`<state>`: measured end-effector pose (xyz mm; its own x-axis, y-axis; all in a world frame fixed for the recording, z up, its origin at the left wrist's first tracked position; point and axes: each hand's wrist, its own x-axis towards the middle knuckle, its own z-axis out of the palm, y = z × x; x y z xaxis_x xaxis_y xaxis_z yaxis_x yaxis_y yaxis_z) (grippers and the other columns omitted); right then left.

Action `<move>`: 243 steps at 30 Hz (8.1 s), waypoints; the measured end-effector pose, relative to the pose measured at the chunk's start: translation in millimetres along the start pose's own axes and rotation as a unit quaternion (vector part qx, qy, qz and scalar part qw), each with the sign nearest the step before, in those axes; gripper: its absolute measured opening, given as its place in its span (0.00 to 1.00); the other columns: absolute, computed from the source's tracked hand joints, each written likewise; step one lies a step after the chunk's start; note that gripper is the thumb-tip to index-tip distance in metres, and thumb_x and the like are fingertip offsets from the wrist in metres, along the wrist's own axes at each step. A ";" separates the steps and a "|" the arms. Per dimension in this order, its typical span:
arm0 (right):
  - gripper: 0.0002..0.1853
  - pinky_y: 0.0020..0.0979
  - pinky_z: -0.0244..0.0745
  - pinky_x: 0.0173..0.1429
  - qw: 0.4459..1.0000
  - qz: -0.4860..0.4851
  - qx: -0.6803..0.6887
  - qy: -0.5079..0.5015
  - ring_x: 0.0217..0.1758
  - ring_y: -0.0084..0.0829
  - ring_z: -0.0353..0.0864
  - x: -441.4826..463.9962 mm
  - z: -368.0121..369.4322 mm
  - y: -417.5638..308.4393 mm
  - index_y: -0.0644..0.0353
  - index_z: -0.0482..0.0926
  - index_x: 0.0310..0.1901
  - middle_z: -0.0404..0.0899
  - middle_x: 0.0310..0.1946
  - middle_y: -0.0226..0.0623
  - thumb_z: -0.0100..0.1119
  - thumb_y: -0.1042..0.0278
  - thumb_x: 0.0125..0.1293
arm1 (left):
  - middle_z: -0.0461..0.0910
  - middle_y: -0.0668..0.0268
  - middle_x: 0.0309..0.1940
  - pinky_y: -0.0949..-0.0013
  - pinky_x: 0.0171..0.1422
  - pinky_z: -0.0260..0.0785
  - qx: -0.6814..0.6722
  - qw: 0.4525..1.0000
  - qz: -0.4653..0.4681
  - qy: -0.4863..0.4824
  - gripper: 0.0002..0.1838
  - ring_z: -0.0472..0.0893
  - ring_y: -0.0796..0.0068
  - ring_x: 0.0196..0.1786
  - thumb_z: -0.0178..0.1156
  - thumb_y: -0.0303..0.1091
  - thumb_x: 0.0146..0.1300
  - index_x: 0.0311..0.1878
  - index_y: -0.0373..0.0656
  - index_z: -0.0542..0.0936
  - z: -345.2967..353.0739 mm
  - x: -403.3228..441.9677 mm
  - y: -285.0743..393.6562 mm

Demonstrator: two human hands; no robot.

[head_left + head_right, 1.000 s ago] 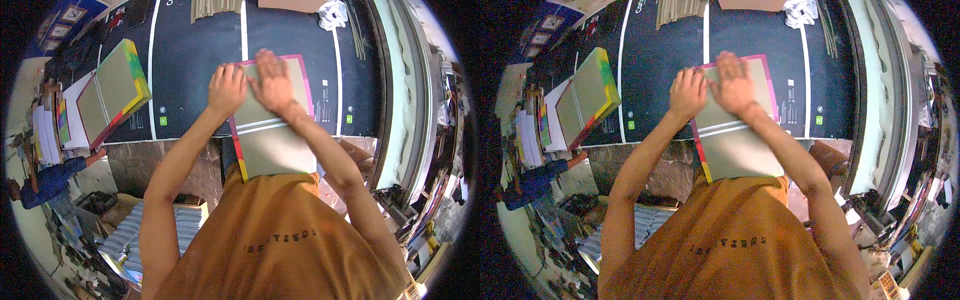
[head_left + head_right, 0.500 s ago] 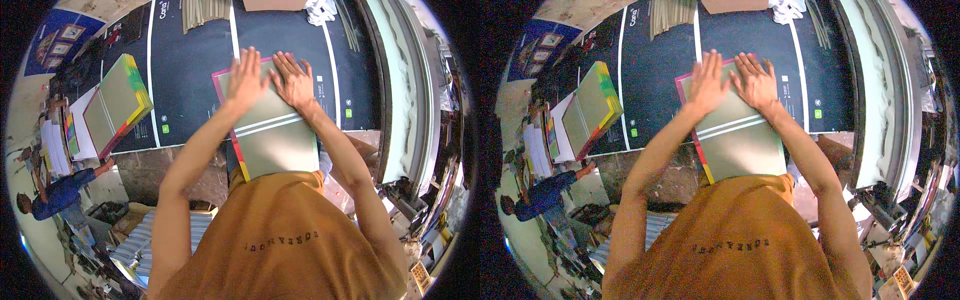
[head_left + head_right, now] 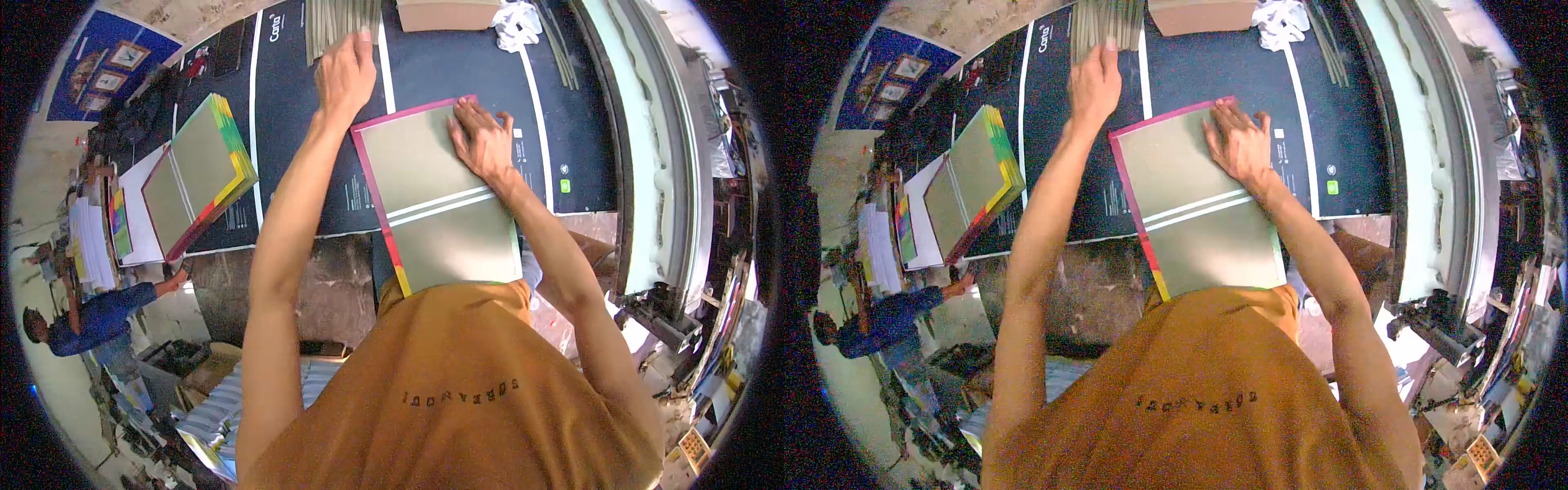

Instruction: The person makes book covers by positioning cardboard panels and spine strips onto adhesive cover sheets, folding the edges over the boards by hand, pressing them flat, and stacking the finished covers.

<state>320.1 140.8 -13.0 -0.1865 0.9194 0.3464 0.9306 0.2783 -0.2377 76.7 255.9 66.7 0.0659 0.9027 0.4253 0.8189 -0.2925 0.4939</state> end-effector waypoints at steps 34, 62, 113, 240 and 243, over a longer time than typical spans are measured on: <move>0.45 0.48 0.58 0.67 0.998 -0.005 -0.031 -0.062 0.62 0.36 0.75 -65.5 -196.0 -13.2 0.50 0.67 0.72 0.77 0.57 0.35 0.74 0.70 0.49 | 0.79 0.56 0.57 0.55 0.74 0.65 -0.071 0.986 0.088 -0.124 0.25 0.75 0.55 0.67 0.62 0.19 0.57 0.60 0.42 0.80 -173.5 -128.7 -20.8; 0.38 0.72 0.41 0.80 0.998 0.056 0.016 -0.030 0.84 0.50 0.54 60.1 45.7 -55.4 0.57 0.68 0.75 0.64 0.78 0.40 0.46 0.36 0.76 | 0.56 0.53 0.82 0.37 0.83 0.44 0.170 0.978 -0.048 -0.108 0.31 0.54 0.48 0.84 0.46 0.44 0.78 0.79 0.39 0.63 33.8 -171.9 21.7; 0.27 0.68 0.28 0.79 0.966 0.218 -0.066 -0.120 0.82 0.41 0.58 -136.6 -96.1 4.8 0.45 0.78 0.69 0.77 0.70 0.24 0.58 0.45 0.73 | 0.54 0.56 0.83 0.31 0.81 0.44 0.238 0.953 -0.072 -0.171 0.30 0.53 0.50 0.84 0.42 0.45 0.80 0.80 0.43 0.62 29.1 -162.3 32.0; 0.13 0.55 0.83 0.48 0.919 -0.167 0.208 -0.289 0.40 0.60 0.87 111.5 76.4 -322.1 0.65 0.87 0.37 0.86 0.35 0.59 0.66 0.61 0.66 | 0.88 0.47 0.34 0.55 0.51 0.80 0.283 0.856 -0.376 -0.212 0.20 0.88 0.48 0.42 0.81 0.43 0.46 0.33 0.35 0.88 -401.0 -273.9 -381.4; 0.15 0.53 0.83 0.46 0.916 -0.144 0.266 -0.264 0.37 0.57 0.87 84.0 47.1 -300.7 0.61 0.88 0.34 0.86 0.31 0.56 0.67 0.56 0.67 | 0.88 0.46 0.35 0.53 0.50 0.81 0.357 0.857 -0.352 -0.122 0.18 0.88 0.47 0.41 0.80 0.41 0.46 0.29 0.35 0.87 -392.5 -290.0 -379.7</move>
<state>9.7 147.5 44.8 -0.6570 0.7538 0.0102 0.5598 0.4969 -0.6631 -477.2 -18.8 53.5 -0.5408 0.8411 -0.0012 0.8394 0.5397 -0.0643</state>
